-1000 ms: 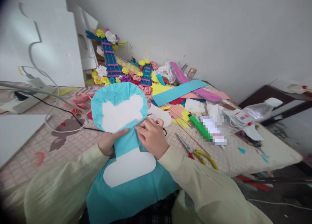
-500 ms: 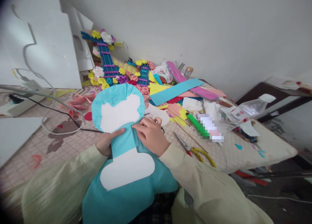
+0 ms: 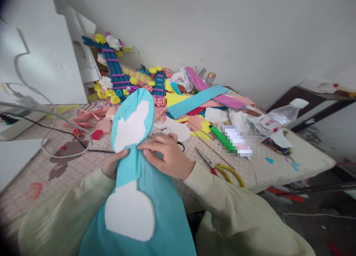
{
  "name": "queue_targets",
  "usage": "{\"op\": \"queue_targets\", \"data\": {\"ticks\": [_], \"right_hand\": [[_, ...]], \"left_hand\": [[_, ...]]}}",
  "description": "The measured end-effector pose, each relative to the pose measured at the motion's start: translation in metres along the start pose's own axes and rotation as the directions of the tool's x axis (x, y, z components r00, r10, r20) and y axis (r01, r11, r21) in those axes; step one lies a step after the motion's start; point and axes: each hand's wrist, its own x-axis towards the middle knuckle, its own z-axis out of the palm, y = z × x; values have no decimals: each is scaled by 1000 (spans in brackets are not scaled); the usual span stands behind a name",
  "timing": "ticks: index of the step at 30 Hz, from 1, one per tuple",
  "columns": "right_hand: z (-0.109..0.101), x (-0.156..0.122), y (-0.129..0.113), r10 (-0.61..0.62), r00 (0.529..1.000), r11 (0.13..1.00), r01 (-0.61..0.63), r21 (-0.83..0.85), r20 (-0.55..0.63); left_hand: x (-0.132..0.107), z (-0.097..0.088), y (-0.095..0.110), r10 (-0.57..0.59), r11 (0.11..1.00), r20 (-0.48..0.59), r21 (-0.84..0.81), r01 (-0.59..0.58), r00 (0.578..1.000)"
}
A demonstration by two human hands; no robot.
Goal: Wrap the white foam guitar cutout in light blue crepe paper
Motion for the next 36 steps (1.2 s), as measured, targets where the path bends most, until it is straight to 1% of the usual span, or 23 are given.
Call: {"op": "queue_targets", "data": {"ticks": [2,4,8,9,11,13,15,19,23,26,32,36], "right_hand": [[0,0,0,-28,999,1000,27,-14,-24],[-1,0,0,-73,997,995,71,-70,-32],[-5,-1,0,-196,980,948,197,-249,29],[-6,-1,0,-216,975,939,221,-264,47],[-6,0,0,-223,973,949,229,-217,53],[-6,2,0,-175,984,978,176,-110,27],[-5,6,-1,-94,996,995,94,-28,-2],[-4,15,-3,58,998,998,-57,26,-21],[1,18,-5,168,986,984,-166,65,-20],[5,17,-7,207,977,978,-204,52,-54],[4,18,-6,234,972,972,-234,30,-2],[6,17,-4,275,961,960,-274,52,-16]], "left_hand": [[1,-2,0,2,1000,27,12,-2,1000],[1,-4,-1,-8,1000,31,20,7,999],[1,-6,-2,-33,999,-37,37,34,999],[1,-6,-2,-30,998,-57,44,32,998],[1,-6,-3,-20,998,-78,63,25,997],[1,-4,-3,-19,997,-80,78,25,997],[1,-2,-4,-13,997,-87,81,20,996],[0,5,-3,53,997,-147,69,-43,988],[0,9,-3,86,995,-208,63,-75,974],[2,8,-4,122,992,-243,67,-108,962],[6,6,-6,217,973,-296,148,-179,930],[5,10,-6,238,969,-310,147,-200,921]]}}
